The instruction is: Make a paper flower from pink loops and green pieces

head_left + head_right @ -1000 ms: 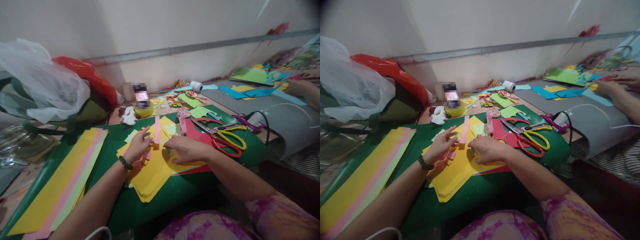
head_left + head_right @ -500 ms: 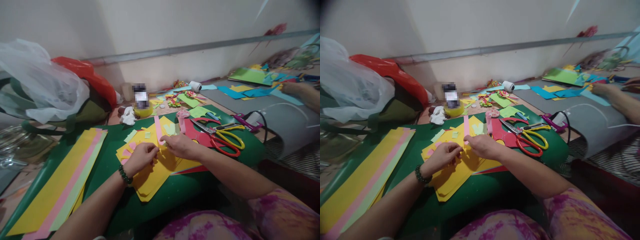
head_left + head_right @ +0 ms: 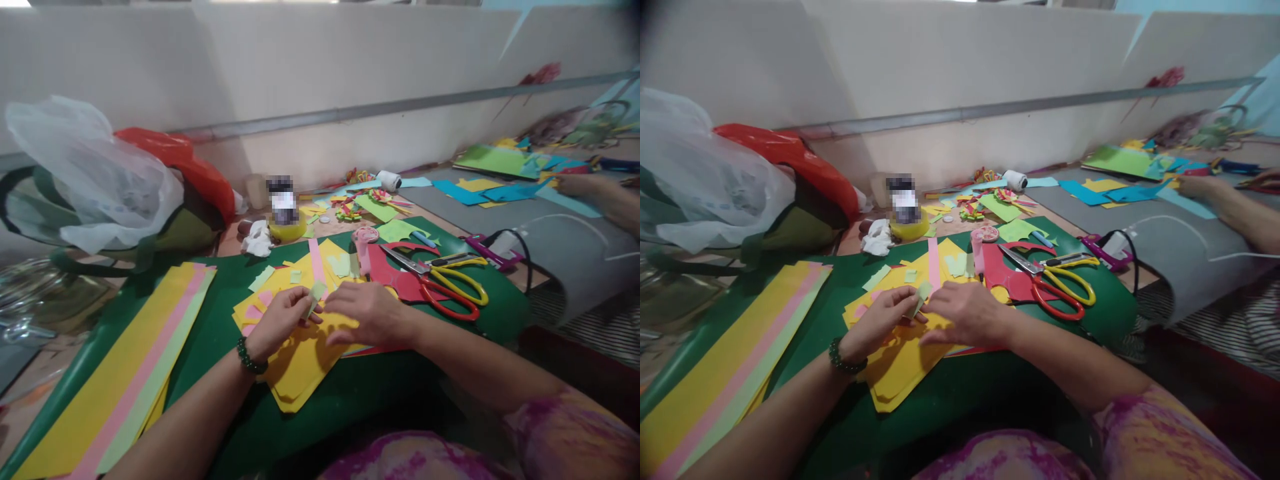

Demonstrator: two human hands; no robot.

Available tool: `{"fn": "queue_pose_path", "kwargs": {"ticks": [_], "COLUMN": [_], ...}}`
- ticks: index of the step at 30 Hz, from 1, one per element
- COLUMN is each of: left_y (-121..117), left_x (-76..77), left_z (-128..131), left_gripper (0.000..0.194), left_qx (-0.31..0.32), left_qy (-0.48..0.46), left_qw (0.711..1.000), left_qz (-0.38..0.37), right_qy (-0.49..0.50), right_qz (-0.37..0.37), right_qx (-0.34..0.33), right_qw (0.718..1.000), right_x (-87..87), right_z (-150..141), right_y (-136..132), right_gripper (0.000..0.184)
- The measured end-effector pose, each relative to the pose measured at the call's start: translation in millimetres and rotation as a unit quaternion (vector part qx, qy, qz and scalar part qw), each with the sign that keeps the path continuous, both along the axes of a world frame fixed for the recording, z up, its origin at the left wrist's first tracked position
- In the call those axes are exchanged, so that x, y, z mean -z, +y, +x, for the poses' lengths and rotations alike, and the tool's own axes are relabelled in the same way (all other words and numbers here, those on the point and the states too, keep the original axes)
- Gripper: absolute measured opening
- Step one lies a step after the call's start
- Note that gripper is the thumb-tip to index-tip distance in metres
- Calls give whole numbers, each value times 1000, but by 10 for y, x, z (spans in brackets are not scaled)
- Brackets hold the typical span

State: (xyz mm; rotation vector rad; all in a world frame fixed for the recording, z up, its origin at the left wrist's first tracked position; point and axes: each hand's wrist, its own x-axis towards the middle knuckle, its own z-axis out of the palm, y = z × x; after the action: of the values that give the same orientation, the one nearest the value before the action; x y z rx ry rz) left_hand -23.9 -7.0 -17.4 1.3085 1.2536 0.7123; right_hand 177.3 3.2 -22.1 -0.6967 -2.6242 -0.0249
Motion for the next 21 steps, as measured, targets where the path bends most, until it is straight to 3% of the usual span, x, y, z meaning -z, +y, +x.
{"fn": "queue_pose_path", "kwargs": {"ticks": [1, 3, 5, 8, 13, 17, 21], "left_y": [-6, -20, -32, -39, -32, -38, -53], "left_x": [-28, -76, -92, -46, 71, 69, 29], "left_z": [-13, -32, -41, -41, -35, -12, 5], "left_gripper": [25, 23, 19, 12, 17, 14, 14], "left_qx": [22, 68, 101, 112, 122, 104, 111], "left_qy": [34, 94, 134, 181, 251, 355, 420], "left_qw": [999, 993, 985, 975, 953, 919, 891], "left_qz": [12, 32, 44, 70, 121, 139, 132], "right_qy": [-4, -35, -84, -94, -5, 186, 444], "right_qz": [-29, -82, -131, -193, -237, -224, -167], "right_qx": [104, 334, 452, 455, 452, 471, 346], "right_qw": [994, 938, 878, 864, 860, 833, 809], "right_x": [-34, -94, -126, -89, 65, 105, 67], "right_z": [73, 225, 339, 374, 300, 414, 563], "right_y": [25, 118, 249, 449, 669, 692, 466], "right_gripper": [44, 46, 49, 49, 20, 18, 22]}}
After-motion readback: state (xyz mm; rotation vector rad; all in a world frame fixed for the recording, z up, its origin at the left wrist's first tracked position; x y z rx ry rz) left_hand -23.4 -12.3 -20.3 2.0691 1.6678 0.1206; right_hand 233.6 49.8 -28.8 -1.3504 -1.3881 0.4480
